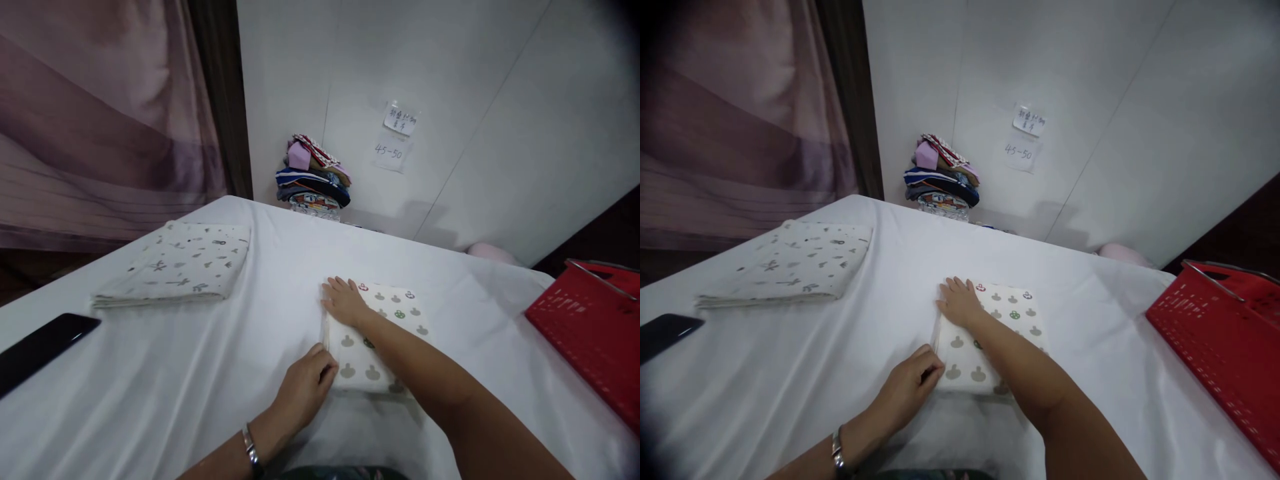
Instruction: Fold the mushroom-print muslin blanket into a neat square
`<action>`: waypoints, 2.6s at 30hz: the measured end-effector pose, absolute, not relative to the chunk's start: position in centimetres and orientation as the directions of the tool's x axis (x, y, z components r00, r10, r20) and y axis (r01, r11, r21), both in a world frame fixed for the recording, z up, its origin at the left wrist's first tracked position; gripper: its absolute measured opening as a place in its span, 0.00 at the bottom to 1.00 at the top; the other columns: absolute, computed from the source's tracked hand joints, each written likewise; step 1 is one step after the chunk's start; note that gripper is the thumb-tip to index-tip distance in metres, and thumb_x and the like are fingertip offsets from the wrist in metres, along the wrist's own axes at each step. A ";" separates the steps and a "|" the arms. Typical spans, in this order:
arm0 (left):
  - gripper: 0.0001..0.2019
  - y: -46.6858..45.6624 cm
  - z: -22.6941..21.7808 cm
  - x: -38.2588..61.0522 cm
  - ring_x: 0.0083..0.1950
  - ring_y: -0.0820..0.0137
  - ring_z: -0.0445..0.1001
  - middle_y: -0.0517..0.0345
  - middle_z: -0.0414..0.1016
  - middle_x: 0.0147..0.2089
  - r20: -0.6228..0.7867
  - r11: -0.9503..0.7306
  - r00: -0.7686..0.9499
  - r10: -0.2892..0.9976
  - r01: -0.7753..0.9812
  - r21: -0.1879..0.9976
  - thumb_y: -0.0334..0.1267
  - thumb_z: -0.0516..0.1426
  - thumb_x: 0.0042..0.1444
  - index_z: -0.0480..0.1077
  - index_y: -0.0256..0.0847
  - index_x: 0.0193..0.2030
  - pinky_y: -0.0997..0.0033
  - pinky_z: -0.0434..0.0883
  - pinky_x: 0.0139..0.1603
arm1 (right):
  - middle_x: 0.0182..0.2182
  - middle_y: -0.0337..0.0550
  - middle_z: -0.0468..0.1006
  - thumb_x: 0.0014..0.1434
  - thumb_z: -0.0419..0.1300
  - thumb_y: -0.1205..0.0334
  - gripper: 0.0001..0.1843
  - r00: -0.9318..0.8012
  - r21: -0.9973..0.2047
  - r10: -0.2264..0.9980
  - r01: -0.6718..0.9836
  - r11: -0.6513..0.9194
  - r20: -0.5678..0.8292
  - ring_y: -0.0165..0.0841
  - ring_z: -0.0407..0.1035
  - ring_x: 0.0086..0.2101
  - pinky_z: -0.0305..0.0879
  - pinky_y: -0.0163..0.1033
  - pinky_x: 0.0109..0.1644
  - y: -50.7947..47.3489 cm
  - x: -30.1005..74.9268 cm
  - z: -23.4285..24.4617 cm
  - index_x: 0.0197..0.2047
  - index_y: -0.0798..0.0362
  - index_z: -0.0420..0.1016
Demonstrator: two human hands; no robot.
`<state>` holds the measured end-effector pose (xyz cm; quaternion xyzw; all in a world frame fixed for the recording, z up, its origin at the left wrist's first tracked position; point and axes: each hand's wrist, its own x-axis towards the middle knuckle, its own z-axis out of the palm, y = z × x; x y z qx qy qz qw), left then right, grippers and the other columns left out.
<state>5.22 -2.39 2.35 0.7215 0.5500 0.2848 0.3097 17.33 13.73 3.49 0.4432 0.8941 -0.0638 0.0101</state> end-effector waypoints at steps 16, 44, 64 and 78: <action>0.10 -2.0 2.4 5.1 0.30 0.71 0.67 0.61 0.70 0.27 -0.058 -0.022 0.148 0.987 0.485 0.874 0.41 0.51 0.53 0.71 0.40 0.29 0.74 0.60 0.31 | 0.65 0.48 0.51 0.64 0.44 0.50 0.29 -0.371 -0.429 0.926 0.827 0.363 0.068 0.40 0.40 0.65 0.38 0.53 0.65 13.6 24.6 5.0 0.65 0.52 0.53; 0.23 2.1 3.8 7.0 0.42 0.65 0.72 0.52 0.72 0.46 -0.211 0.174 0.012 0.977 0.519 0.837 0.45 0.56 0.51 0.59 0.41 0.54 0.68 0.67 0.40 | 0.52 0.52 0.71 0.47 0.67 0.57 0.52 0.071 -0.961 0.967 0.116 -0.250 -0.243 0.40 0.75 0.37 0.74 0.43 0.37 8.8 37.5 5.1 0.68 0.47 0.41; 0.16 6.8 2.7 10.3 0.35 0.69 0.69 0.58 0.72 0.36 -0.145 0.120 -0.009 0.989 0.616 0.778 0.52 0.56 0.50 0.63 0.41 0.34 0.73 0.61 0.32 | 0.61 0.46 0.60 0.61 0.51 0.53 0.27 -0.585 -0.368 0.801 0.722 0.586 0.127 0.40 0.53 0.61 0.44 0.54 0.65 3.6 29.6 4.3 0.63 0.48 0.58; 0.18 15.8 3.4 10.2 0.35 0.65 0.73 0.50 0.76 0.33 -0.164 0.208 -0.129 0.978 0.607 0.767 0.52 0.54 0.53 0.68 0.37 0.29 0.71 0.62 0.33 | 0.59 0.54 0.63 0.58 0.52 0.67 0.26 -0.613 -0.062 0.712 0.742 0.668 0.342 0.43 0.56 0.59 0.52 0.52 0.61 1.9 25.8 0.5 0.60 0.60 0.61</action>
